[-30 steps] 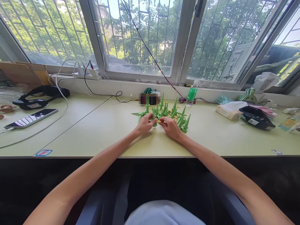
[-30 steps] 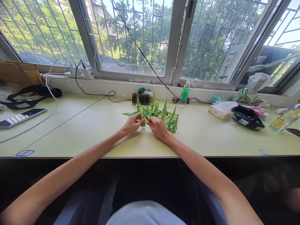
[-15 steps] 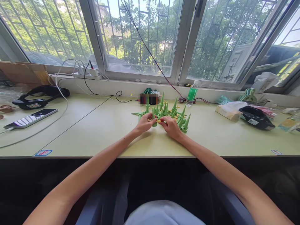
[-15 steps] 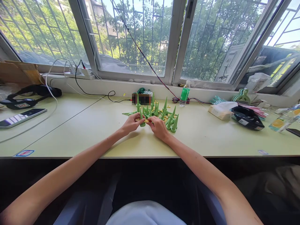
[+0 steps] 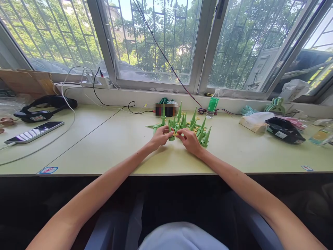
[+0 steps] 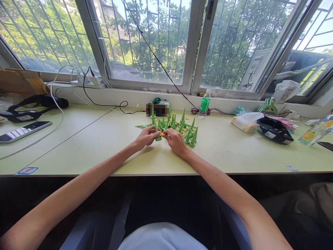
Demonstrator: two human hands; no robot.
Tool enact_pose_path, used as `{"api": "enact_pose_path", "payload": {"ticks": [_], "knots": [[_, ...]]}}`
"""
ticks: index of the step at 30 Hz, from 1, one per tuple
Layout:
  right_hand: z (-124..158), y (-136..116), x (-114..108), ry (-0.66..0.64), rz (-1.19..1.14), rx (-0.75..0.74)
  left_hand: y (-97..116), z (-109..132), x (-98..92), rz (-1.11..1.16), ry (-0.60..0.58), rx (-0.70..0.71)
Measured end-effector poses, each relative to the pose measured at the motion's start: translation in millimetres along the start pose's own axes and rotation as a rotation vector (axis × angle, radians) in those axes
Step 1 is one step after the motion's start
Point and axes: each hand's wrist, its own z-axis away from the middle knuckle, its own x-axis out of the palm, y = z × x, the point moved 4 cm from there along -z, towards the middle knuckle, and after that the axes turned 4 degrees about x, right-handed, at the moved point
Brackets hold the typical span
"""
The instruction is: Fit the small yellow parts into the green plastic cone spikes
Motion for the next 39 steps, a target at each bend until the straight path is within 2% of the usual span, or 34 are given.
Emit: {"api": "enact_pose_path", "payload": {"ticks": [5,22,30,39], "knots": [[-0.2,0.6,-0.1,0.006,-0.009,-0.001,-0.1,0.2,-0.3,0.02,0.0,-0.018],[-1.5,3.1,2.9,-0.056,0.028,0.047,3.2,-2.6,-1.4,-0.176,0.007,0.207],[-1.6,3.3,3.0,-0.032,0.009,0.029,2.2,-3.1,-2.0,-0.202,0.029,0.18],[-1.9,1.0,2.0,-0.072,0.035,0.057,3.1,-1.7,-1.7,-0.168,0.017,0.156]]}}
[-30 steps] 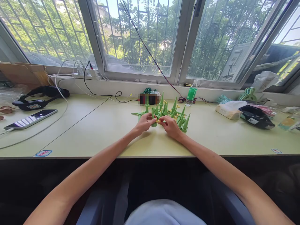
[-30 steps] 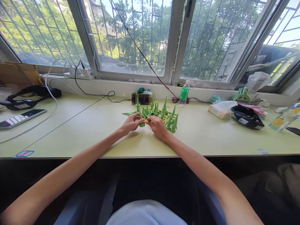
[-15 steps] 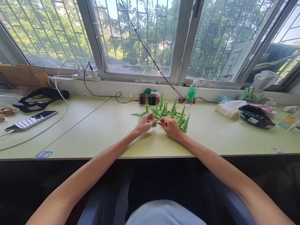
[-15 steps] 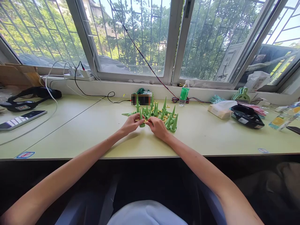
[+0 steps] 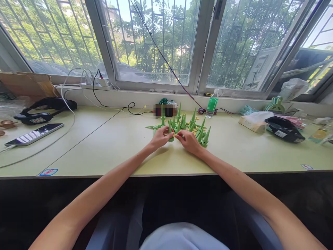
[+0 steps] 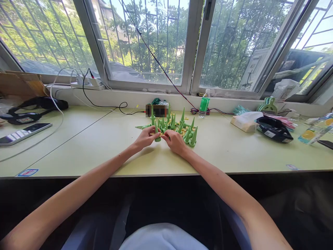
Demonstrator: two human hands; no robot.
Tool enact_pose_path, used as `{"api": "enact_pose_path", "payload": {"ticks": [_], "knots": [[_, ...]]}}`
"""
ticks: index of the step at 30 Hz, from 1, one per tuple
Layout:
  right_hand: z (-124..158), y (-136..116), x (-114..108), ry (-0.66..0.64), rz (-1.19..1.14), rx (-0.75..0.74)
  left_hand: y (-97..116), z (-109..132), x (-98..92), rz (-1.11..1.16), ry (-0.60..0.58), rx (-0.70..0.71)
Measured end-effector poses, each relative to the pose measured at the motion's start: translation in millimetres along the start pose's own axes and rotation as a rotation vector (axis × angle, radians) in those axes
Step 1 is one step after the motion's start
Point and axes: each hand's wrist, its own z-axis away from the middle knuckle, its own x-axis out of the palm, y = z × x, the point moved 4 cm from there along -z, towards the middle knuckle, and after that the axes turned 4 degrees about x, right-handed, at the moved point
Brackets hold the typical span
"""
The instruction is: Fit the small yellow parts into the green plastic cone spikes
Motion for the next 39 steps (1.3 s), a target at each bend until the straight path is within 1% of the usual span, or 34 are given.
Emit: {"api": "enact_pose_path", "payload": {"ticks": [9,13,16,20,28,32,39], "knots": [[0.1,0.7,0.2,-0.012,0.053,0.038,0.4,-0.3,1.6,-0.036,-0.03,0.059],[1.3,-1.5,-1.5,-0.011,0.001,0.045,-0.7,-1.1,1.1,-0.03,-0.022,0.064],[1.6,-3.9,-1.9,-0.022,-0.039,0.017,-1.7,-1.5,0.6,-0.03,-0.016,0.055],[0.8,-3.3,-0.5,-0.036,-0.034,0.007,-0.8,-0.9,1.0,-0.036,-0.015,0.061],[0.3,1.4,1.9,-0.064,0.042,0.064,1.6,0.3,2.2,-0.067,-0.029,0.09],[0.8,-0.4,-0.2,-0.068,0.005,0.103,-0.1,-0.3,1.3,-0.064,-0.015,0.095],[0.5,0.3,1.8,-0.077,-0.039,0.041,-3.6,-2.2,0.4,-0.071,-0.003,0.114]]}}
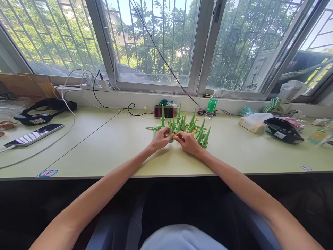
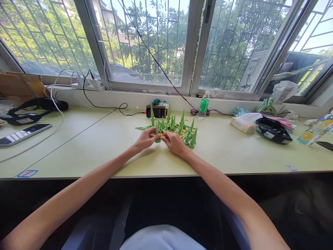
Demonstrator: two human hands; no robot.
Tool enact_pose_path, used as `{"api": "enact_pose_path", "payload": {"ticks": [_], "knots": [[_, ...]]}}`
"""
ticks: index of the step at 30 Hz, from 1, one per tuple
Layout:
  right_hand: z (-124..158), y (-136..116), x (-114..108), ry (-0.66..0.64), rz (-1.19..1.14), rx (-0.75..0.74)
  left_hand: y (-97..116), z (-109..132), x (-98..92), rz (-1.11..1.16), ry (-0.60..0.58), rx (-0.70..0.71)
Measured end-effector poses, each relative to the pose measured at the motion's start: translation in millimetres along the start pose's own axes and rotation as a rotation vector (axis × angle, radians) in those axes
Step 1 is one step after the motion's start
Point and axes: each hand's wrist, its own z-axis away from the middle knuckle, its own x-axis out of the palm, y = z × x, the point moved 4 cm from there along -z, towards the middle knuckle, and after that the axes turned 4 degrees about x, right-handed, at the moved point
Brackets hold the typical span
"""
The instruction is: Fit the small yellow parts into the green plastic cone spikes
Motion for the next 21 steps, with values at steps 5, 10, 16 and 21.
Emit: {"api": "enact_pose_path", "payload": {"ticks": [5,10,16,21], "knots": [[-1.0,0.8,0.9,-0.03,0.036,0.035,1.3,0.5,1.2,-0.004,-0.021,0.021],[-0.1,0.0,-0.7,-0.034,0.048,0.095,-0.2,0.7,1.1,-0.016,-0.023,0.025],[0.3,0.0,1.7,-0.041,0.04,0.035,-6.6,-1.1,0.1,-0.034,-0.006,0.014],[-1.1,0.8,3.0,-0.056,0.071,0.038,-5.5,0.2,0.4,-0.02,-0.038,0.013]]}}
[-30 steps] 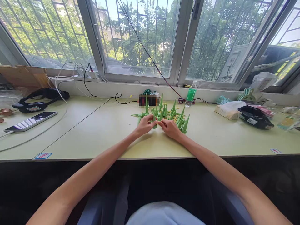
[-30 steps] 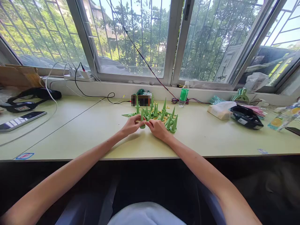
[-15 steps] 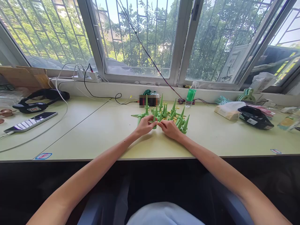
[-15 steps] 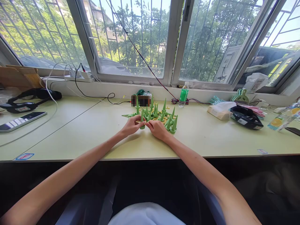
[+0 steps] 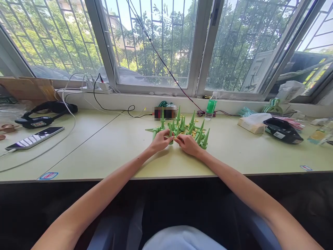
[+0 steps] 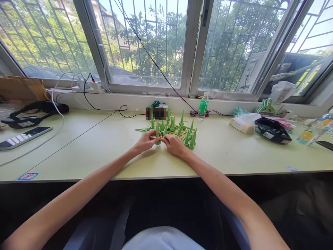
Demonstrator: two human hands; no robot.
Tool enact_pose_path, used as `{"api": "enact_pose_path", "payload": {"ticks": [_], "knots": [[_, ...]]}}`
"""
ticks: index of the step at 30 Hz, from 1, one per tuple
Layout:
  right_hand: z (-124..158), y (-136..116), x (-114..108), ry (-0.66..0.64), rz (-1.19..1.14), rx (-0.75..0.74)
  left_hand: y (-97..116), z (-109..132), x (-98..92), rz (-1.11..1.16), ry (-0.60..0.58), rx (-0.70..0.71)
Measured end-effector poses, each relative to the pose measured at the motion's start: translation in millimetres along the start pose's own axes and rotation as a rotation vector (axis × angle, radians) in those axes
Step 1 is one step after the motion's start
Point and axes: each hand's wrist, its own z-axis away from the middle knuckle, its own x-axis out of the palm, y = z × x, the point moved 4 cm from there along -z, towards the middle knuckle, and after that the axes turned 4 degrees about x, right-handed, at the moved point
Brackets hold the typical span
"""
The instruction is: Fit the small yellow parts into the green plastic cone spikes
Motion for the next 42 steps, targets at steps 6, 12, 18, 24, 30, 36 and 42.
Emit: {"api": "enact_pose_path", "payload": {"ticks": [6,12,18,24,30,36,42], "knots": [[-0.8,1.4,-0.8,-0.012,0.039,0.028,-0.4,1.6,3.4,0.035,-0.069,-0.017],[-0.8,2.6,-0.4,-0.017,0.026,0.052,4.4,3.9,3.9,0.044,-0.076,-0.025],[-0.8,4.5,-0.8,0.033,-0.009,0.032,8.8,3.0,2.6,-0.157,0.0,0.166],[0.3,-2.8,-5.9,0.029,-0.188,0.0,15.2,4.9,0.3,-0.252,0.066,0.319],[0.8,-6.1,-8.7,0.047,-0.256,-0.019,15.8,6.6,-1.2,-0.245,0.127,0.381],[1.0,-7.1,-8.9,0.049,-0.25,-0.022,16.6,7.8,-1.2,-0.25,0.129,0.397],[1.0,-7.9,-9.2,0.053,-0.255,-0.027,16.2,8.1,-1.0,-0.247,0.109,0.383]]}}
